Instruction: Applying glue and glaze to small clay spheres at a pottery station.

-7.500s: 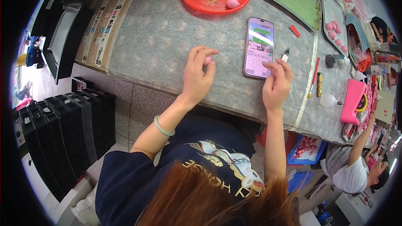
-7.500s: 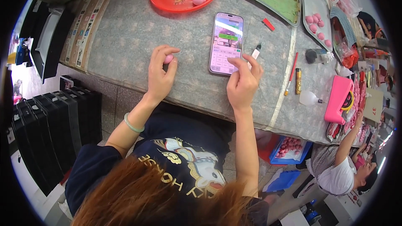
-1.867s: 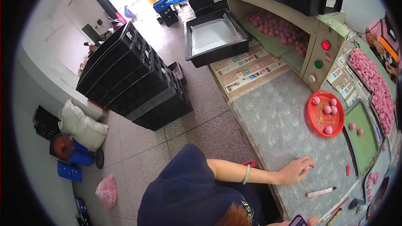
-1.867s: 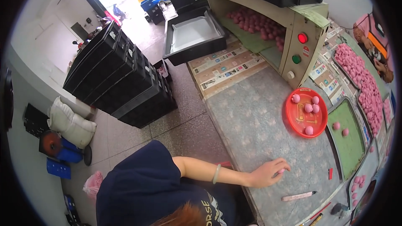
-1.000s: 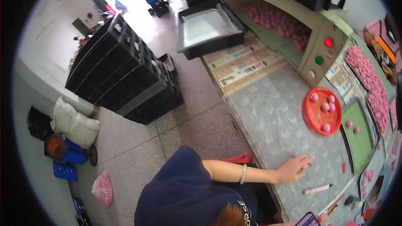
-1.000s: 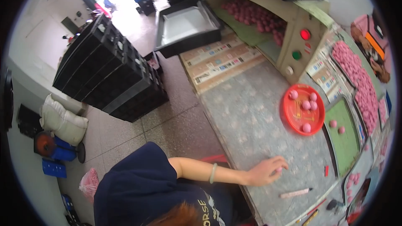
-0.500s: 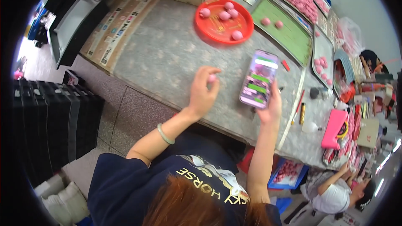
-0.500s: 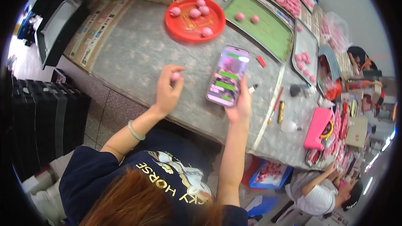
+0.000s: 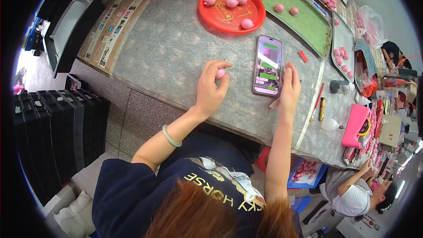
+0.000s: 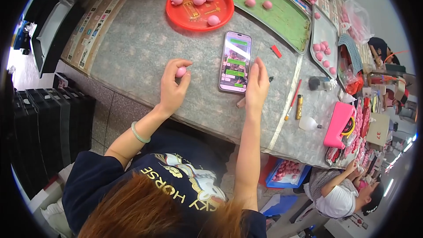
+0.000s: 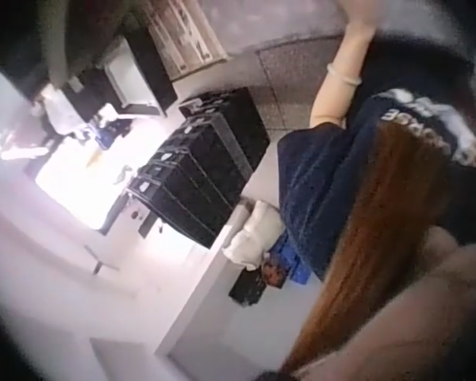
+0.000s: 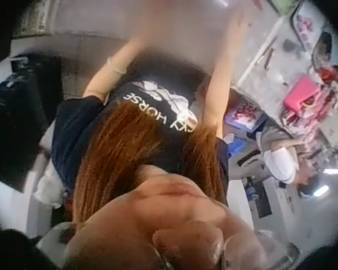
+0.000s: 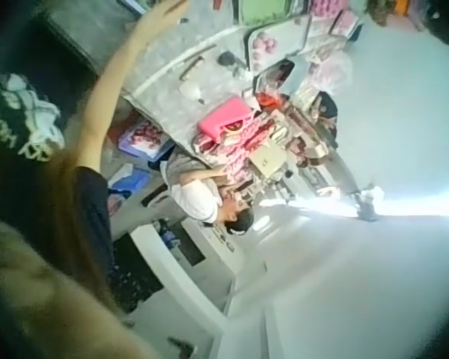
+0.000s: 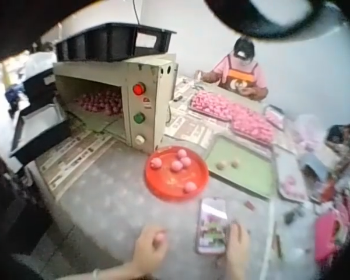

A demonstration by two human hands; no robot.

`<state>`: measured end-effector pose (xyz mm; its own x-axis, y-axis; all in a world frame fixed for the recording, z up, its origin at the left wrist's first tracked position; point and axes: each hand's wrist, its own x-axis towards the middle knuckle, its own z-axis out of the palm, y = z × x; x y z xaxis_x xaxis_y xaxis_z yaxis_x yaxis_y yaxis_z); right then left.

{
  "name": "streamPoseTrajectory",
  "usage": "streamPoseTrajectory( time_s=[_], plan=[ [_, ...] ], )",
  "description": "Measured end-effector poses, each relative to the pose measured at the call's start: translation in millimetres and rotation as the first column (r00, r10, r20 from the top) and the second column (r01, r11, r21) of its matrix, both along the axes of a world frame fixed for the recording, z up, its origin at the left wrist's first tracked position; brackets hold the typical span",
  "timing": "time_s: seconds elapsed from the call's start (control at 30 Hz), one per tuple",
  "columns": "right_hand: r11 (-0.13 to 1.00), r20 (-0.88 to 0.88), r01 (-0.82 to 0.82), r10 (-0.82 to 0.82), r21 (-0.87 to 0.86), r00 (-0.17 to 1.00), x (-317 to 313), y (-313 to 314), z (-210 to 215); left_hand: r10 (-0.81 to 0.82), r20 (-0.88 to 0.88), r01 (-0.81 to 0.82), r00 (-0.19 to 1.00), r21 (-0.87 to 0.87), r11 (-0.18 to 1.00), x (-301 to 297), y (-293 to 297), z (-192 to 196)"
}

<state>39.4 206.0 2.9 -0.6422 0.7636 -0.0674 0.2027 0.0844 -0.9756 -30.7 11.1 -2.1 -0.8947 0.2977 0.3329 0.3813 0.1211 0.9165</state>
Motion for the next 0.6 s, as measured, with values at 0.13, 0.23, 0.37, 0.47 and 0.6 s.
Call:
streamPoseTrajectory(
  time_s=[0.13,0.23,0.37,0.47,0.6],
  plan=[
    [0.981,-0.054,0.076,-0.067,0.176,0.996,19.8,-1.2,3.9,-0.006,0.005,0.006,1.0,-0.01,1.0,0.2,0.2,-0.3],
    [0.928,0.044,-0.053,0.04,0.368,0.998,36.2,-7.1,9.3,-0.016,0.015,0.016,1.0,-0.008,1.0,0.2,1.3,0.3],
    [0.695,0.061,-0.232,0.262,0.68,0.963,51.3,-24.3,9.7,-0.018,0.023,0.018,1.0,-0.025,1.0,0.5,0.6,1.8],
    [0.602,0.183,-0.281,0.22,0.747,0.958,52.7,-31.6,7.5,-0.016,0.008,0.016,1.0,-0.021,1.0,0.4,0.7,2.1],
    [0.778,0.055,-0.173,0.176,0.604,0.983,48.8,-32.9,7.5,-0.02,0.026,0.021,0.999,-0.038,0.999,0.3,0.4,2.0]
  ],
)
